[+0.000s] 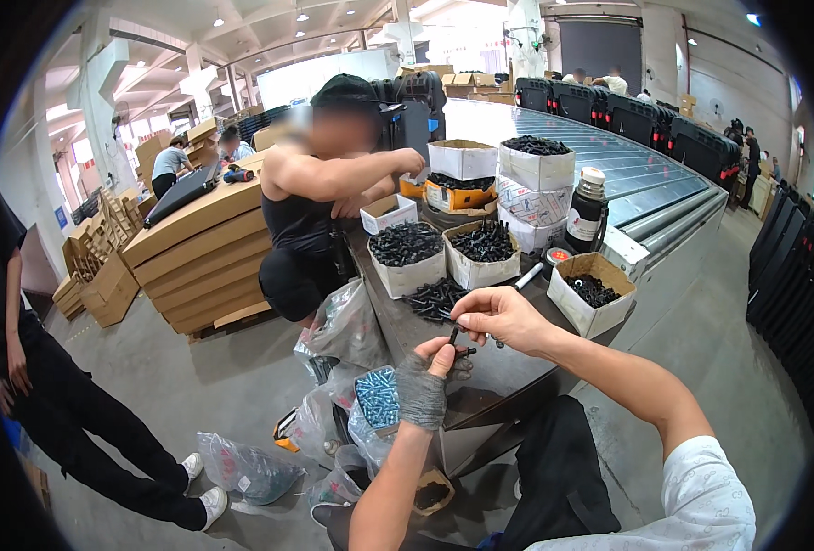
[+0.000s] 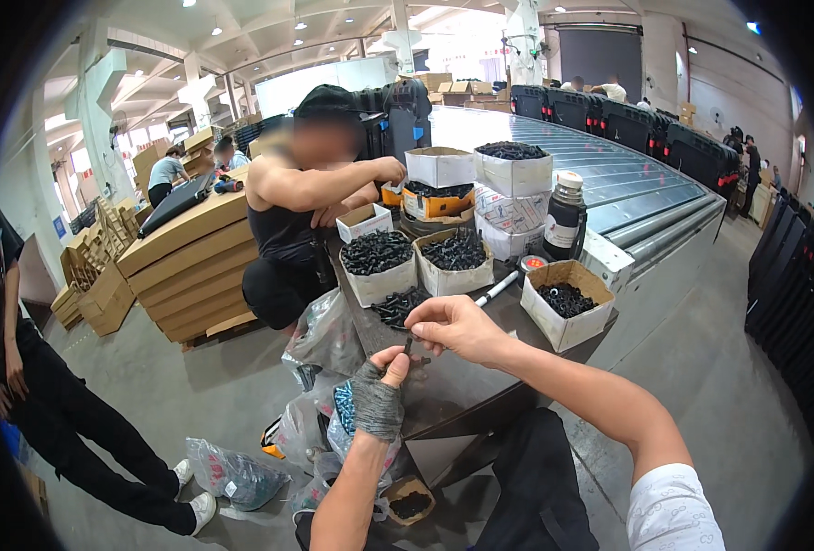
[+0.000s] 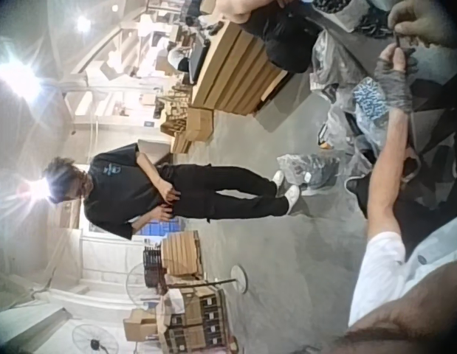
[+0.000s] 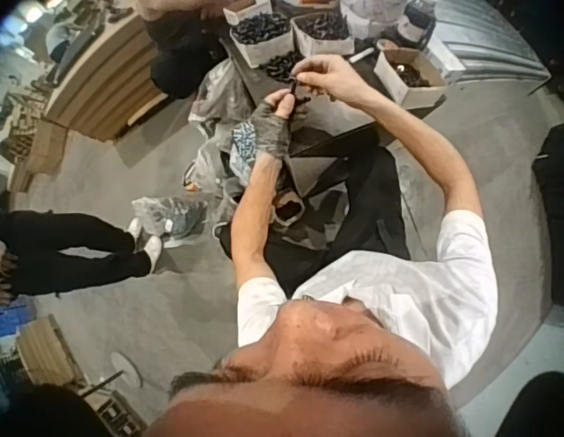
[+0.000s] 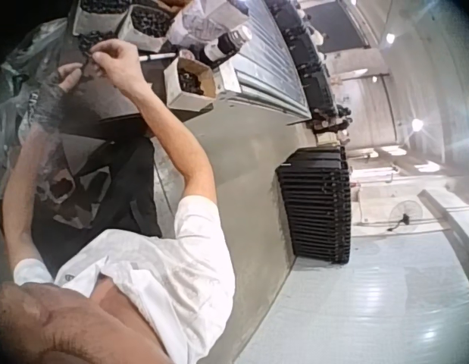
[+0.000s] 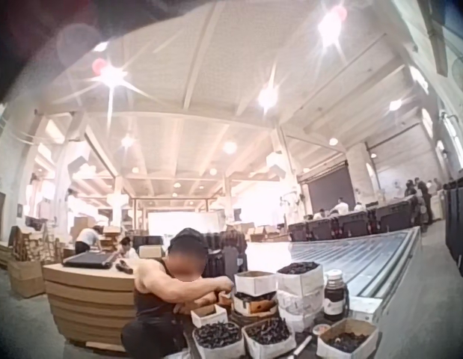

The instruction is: The person assembles hardware by picking bolts and washers from the table and sliding the washers onto the bolts by hand. The person also writes with a marker pen and handles fastener bags.

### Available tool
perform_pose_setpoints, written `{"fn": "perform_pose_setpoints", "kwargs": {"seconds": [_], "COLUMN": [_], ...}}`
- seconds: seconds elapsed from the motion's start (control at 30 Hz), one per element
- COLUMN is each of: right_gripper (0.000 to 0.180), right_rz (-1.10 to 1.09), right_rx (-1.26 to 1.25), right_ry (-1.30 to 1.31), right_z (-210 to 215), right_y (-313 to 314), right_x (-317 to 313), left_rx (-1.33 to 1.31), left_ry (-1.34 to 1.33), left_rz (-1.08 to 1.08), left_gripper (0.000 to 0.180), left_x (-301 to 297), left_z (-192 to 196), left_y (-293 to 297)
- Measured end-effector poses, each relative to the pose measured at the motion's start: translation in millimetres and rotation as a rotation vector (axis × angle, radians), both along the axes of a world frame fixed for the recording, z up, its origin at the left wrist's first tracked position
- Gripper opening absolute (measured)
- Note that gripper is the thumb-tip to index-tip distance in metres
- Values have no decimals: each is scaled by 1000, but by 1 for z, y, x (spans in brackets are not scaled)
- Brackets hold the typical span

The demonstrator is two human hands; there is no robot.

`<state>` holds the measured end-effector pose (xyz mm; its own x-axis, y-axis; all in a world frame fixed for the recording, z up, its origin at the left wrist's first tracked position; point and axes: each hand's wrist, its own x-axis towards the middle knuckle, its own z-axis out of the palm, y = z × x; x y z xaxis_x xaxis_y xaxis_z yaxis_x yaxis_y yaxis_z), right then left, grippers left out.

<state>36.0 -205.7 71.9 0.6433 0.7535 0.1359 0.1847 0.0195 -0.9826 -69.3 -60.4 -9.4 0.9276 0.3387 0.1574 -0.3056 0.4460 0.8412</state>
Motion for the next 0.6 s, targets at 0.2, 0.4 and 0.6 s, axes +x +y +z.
{"fn": "perform_pose_setpoints", "kwargs": {"seconds": [0.2,0.4,0.6], "right_gripper": [14,15,17], "right_rz": [-9,-85,3], "right_rx": [-69,-1,-138], "right_ry": [-209,-903,-276], "right_z": [7,7,11], "right_y": [8,7,7], "right_x": [-6,-8,-22], "left_rx": [9,47,97], "left_ry": [-25,-68,-95], "left_rz": [17,63,150], "left_gripper": [27,27,27], "left_x": [1,3,1], "left_z": [-2,-5,-6], "left_y": [0,0,-3]}}
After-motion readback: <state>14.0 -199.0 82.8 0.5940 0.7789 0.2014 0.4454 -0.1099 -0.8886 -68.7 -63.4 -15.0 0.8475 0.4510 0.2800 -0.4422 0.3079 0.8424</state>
